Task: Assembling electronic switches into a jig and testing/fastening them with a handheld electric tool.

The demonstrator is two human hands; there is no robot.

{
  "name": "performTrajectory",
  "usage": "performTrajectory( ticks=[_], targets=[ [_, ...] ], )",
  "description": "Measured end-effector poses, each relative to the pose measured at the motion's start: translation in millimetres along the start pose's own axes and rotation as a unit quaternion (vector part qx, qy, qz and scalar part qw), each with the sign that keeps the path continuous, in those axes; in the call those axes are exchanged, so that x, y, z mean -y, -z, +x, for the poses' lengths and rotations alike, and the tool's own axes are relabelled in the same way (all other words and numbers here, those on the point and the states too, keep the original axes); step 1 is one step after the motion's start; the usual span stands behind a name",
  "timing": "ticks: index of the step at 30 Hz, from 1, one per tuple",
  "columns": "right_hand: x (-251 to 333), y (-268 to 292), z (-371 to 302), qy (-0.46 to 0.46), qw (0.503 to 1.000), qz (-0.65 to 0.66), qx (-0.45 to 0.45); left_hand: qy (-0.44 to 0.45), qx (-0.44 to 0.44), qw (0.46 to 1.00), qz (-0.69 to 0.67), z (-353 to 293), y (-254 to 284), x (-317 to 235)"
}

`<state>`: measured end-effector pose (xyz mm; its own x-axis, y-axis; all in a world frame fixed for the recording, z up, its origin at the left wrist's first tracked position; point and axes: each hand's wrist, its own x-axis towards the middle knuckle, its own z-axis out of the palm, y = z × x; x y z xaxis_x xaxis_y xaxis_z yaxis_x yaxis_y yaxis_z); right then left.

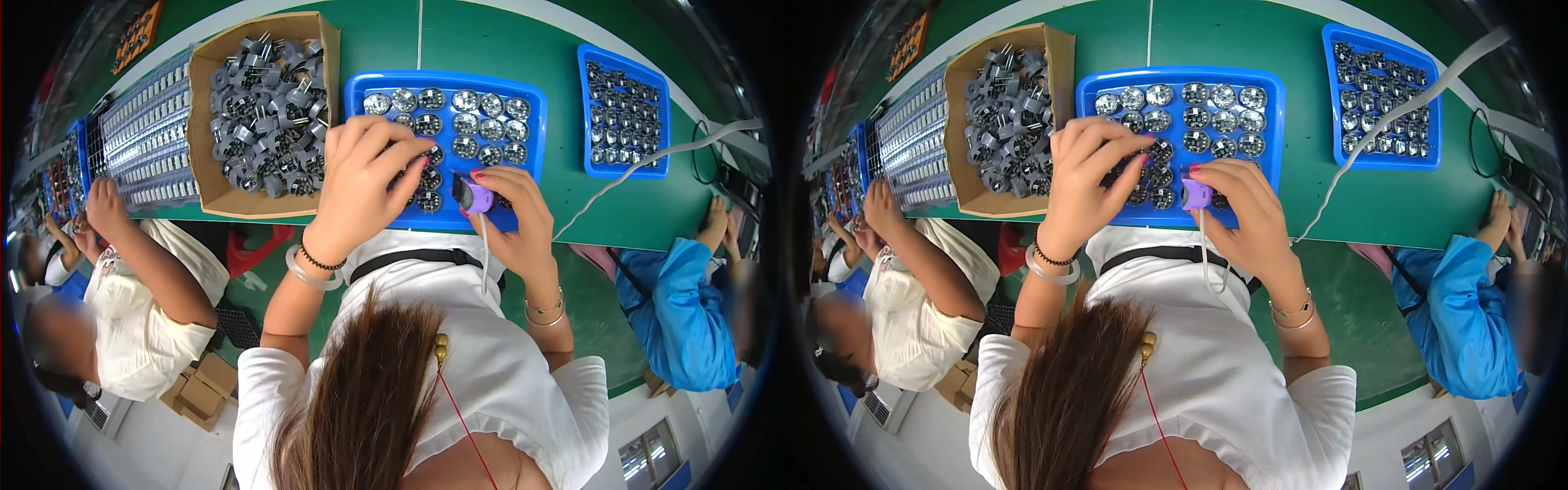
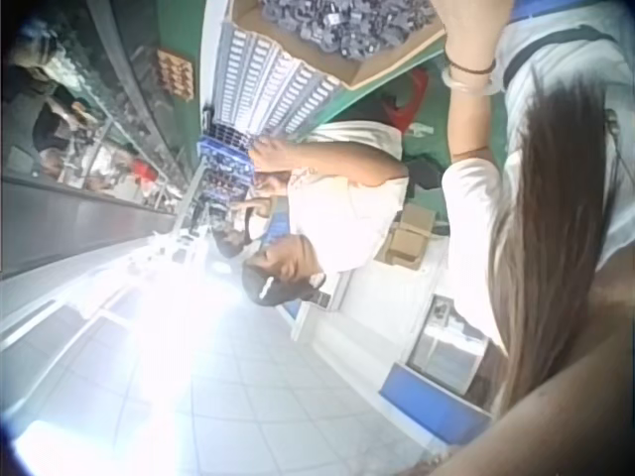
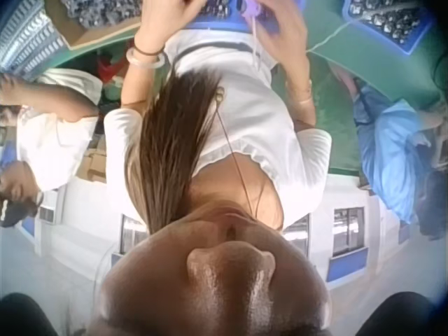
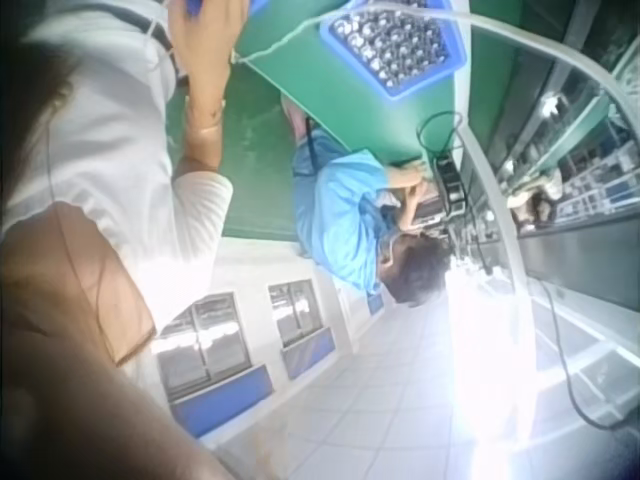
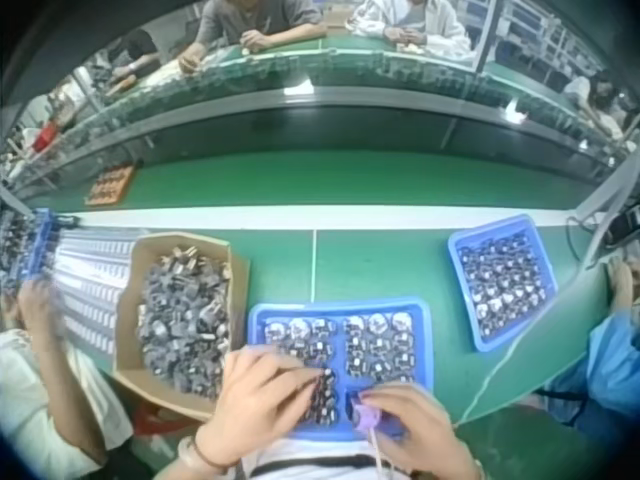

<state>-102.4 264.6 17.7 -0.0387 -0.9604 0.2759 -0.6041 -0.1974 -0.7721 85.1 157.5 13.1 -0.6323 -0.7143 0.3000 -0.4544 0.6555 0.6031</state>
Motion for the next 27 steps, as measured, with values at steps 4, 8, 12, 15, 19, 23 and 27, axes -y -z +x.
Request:
performTrajectory(
  ticks=[4,8,12,15,19,23,27],
  targets=[
    [-2,-1,1,-0.008,1.000,-0.002,0.014,-0.015,0.024,0.999,-0.030,-10,5,-5],
    [-1,-2,-2,-0.016,1.000,-0.002,0.010,-0.020,0.032,0.999,-0.027,-11,7,-2],
    [2,-8,-5,-0.014,1.000,0.000,0.000,-0.019,0.048,0.998,-0.029,-11,4,-2],
    [3,-13,-7,-0.009,1.000,-0.010,-0.007,-0.014,0.038,0.999,-0.028,-12,2,-1],
    [2,-13,-8,-0.001,1.000,-0.016,-0.021,-0.013,0.045,0.998,-0.034,-11,1,-1],
    [-3,-11,-9,0.004,0.999,-0.010,-0.033,-0.031,0.061,0.997,-0.036,-8,-2,-3],
    [-6,-5,-12,0.005,0.999,-0.014,-0.049,-0.067,0.077,0.995,0.009,-8,-18,-3]
  ],
)
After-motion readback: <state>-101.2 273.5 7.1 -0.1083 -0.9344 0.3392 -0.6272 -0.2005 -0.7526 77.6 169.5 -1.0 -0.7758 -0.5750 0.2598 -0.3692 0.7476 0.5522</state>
